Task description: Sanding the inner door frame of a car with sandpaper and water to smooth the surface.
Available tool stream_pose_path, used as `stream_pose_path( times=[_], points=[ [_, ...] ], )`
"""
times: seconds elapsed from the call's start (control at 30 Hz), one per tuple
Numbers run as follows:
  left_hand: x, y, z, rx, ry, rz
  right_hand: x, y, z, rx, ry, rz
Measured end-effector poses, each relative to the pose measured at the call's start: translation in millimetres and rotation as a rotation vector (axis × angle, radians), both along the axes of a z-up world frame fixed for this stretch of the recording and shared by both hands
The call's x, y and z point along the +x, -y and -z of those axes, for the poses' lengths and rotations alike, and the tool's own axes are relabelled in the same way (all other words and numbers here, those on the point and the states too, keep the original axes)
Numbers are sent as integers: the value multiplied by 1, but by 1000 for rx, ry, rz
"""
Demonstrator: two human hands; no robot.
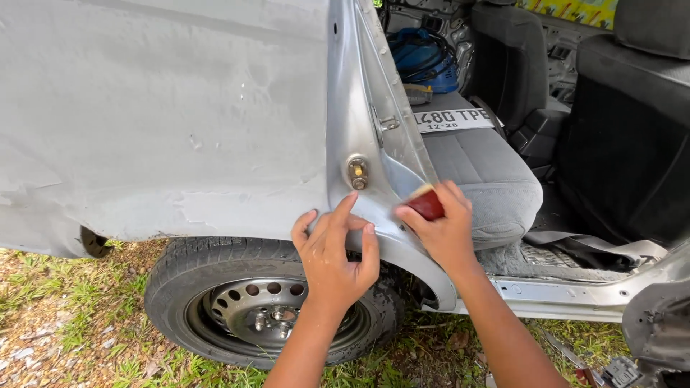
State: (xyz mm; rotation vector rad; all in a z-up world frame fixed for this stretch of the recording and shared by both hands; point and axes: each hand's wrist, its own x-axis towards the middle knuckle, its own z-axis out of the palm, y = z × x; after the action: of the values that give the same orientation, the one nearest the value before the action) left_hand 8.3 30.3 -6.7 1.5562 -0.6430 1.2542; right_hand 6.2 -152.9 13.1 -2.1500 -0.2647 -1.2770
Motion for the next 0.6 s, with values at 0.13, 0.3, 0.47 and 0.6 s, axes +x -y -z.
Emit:
stream_pose_path(
  times=[0.13, 0.3, 0.47, 0.6],
  points=[
    [-4, -6, -5, -1, 6, 31, 4, 71, 83, 93, -58, 50],
    [-7, 1, -6, -50, 6, 51, 13, 23, 29, 46, -37, 47],
    [0, 0, -5, -60, 22, 30, 29, -30, -21, -44, 57, -25],
    [-2, -9, -3, -40, 16, 86, 9, -3, 5, 25, -43, -60]
  ],
)
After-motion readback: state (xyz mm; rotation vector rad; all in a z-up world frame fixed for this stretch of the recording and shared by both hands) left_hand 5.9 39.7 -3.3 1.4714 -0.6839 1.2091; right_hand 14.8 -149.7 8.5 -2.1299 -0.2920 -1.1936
